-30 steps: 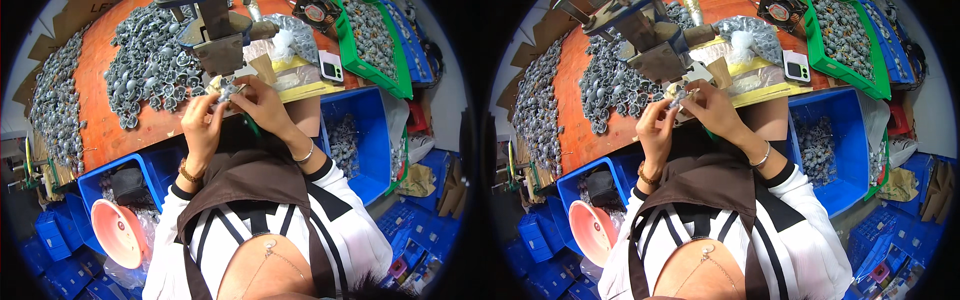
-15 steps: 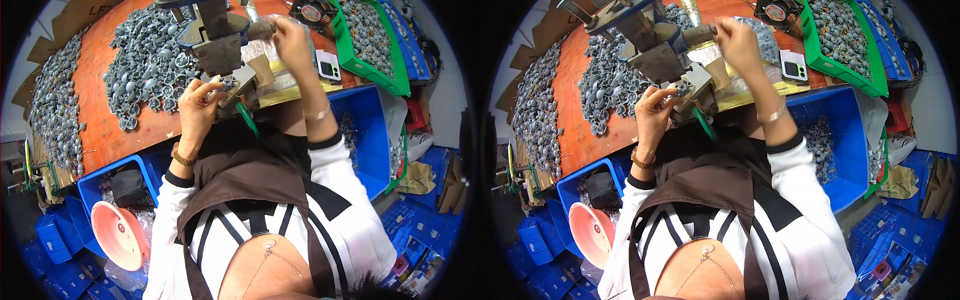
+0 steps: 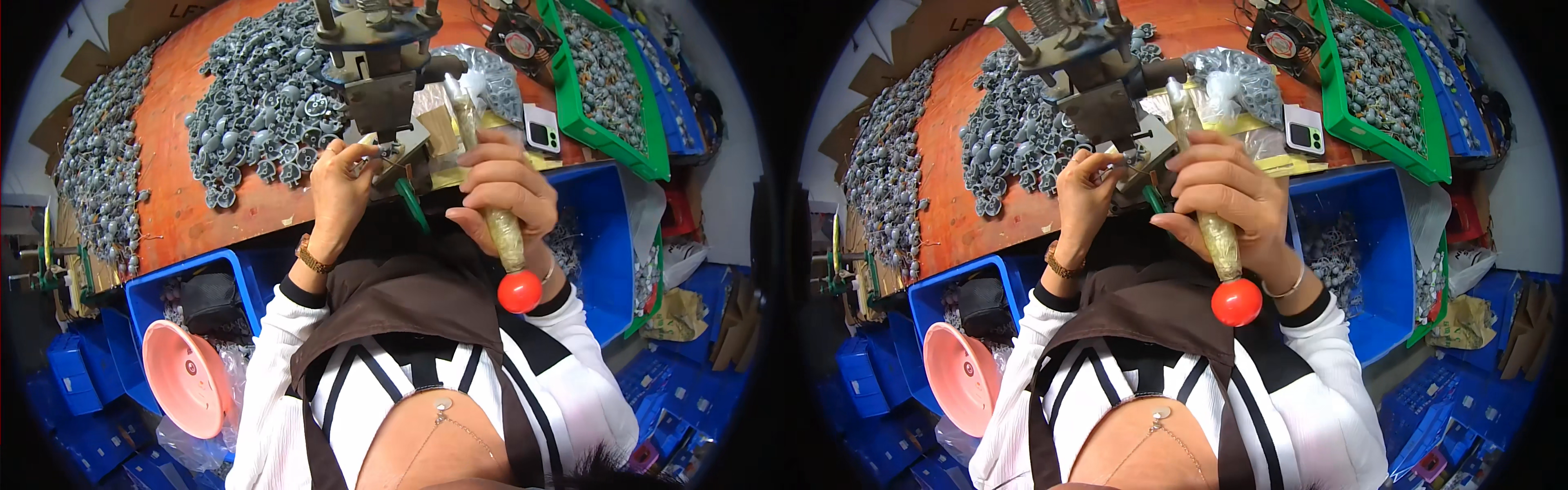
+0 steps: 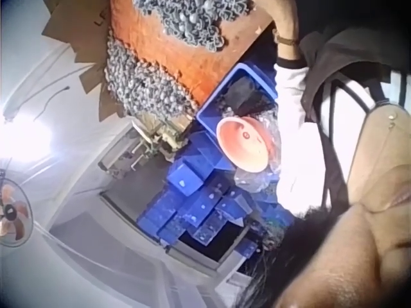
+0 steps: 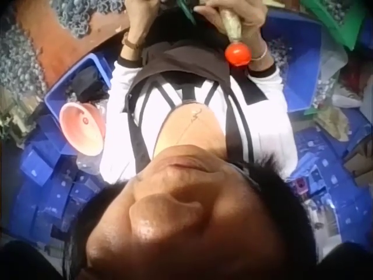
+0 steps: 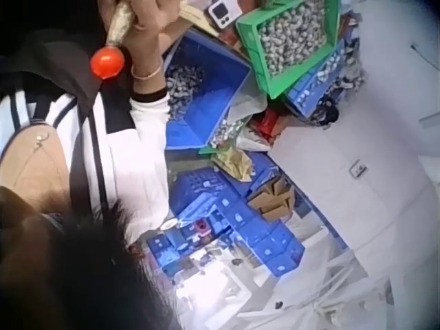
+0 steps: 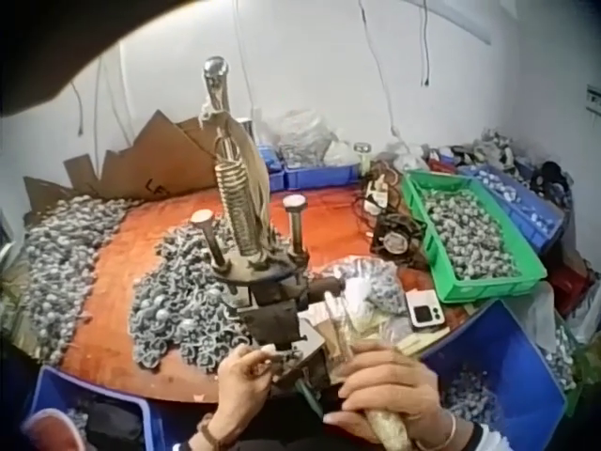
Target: Assembling small mechanical parts using a manual press machine at a workbench.
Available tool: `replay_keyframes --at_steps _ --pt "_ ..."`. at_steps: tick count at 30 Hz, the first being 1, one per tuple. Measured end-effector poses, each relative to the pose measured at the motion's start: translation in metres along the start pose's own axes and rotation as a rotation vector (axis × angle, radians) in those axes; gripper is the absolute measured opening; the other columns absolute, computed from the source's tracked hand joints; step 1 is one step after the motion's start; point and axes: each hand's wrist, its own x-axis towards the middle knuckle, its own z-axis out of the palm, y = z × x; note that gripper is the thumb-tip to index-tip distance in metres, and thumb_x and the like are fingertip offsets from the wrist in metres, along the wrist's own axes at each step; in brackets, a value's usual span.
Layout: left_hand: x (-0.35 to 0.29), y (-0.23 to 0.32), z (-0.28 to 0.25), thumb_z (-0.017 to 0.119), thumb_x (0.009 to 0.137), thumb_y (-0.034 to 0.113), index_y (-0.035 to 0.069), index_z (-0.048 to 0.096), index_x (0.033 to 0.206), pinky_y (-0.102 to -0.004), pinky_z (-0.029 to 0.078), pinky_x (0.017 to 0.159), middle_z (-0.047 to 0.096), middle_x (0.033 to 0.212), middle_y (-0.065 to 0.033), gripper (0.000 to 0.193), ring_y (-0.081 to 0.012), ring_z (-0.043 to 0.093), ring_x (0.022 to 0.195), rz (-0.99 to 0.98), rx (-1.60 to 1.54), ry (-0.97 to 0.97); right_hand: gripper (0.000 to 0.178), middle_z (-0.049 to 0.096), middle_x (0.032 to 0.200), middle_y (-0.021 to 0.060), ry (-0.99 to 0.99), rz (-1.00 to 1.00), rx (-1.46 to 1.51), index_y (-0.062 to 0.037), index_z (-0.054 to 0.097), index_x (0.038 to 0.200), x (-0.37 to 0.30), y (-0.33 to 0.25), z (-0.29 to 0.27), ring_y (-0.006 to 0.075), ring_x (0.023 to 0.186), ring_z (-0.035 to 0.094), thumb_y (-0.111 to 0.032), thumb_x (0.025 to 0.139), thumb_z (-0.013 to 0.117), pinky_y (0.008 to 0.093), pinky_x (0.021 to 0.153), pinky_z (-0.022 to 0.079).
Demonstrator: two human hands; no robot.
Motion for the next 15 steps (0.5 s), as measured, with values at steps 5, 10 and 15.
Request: replay_keyframes --at_steps 5,10,15 --pt "-0.004 0.005 -0.015 0.072 0.078 0.009 0.008 0.068 0.107 -0.0305 0.046 0.061 0.058 0.075 -0.0089 0.029 -0.0205 0.056 0.065 -0.024 -0.044 -0.113 0.036 0.065 0.087 0.0088 0.308 0.138 0.125 -0.0006 0.062 0.096 0.055 0.02 0.003 0.0223 0.085 0.063 -0.021 0.073 0.081 0.0342 0.082 0.049" --pt "0.02 -0.056 -0.072 0.068 0.083 0.01 0.005 0.066 0.111 -0.0274 0.048 0.061 0.069 0.085 -0.007 0.029 -0.0139 0.063 0.07 -0.11 0.023 0.115 0.022 0.065 0.081 0.0089 -0.198 0.66 -0.196 -0.0016 0.063 0.09 -0.016 0.042 0.035 0.0185 0.071 0.063 -0.016 0.078 0.074 0.0294 0.066 0.048" --pt "0.067 -0.123 -0.098 0.068 0.081 0.014 0.003 0.068 0.103 -0.0362 0.051 0.079 0.069 0.096 -0.0149 0.024 -0.0289 0.067 0.089 -0.049 0.537 0.127 0.018 0.067 0.076 0.0086 -0.203 0.61 -0.227 -0.0005 0.065 0.086 -0.054 0.048 0.071 0.0196 0.063 0.062 -0.014 0.079 0.074 0.0305 0.058 0.047"
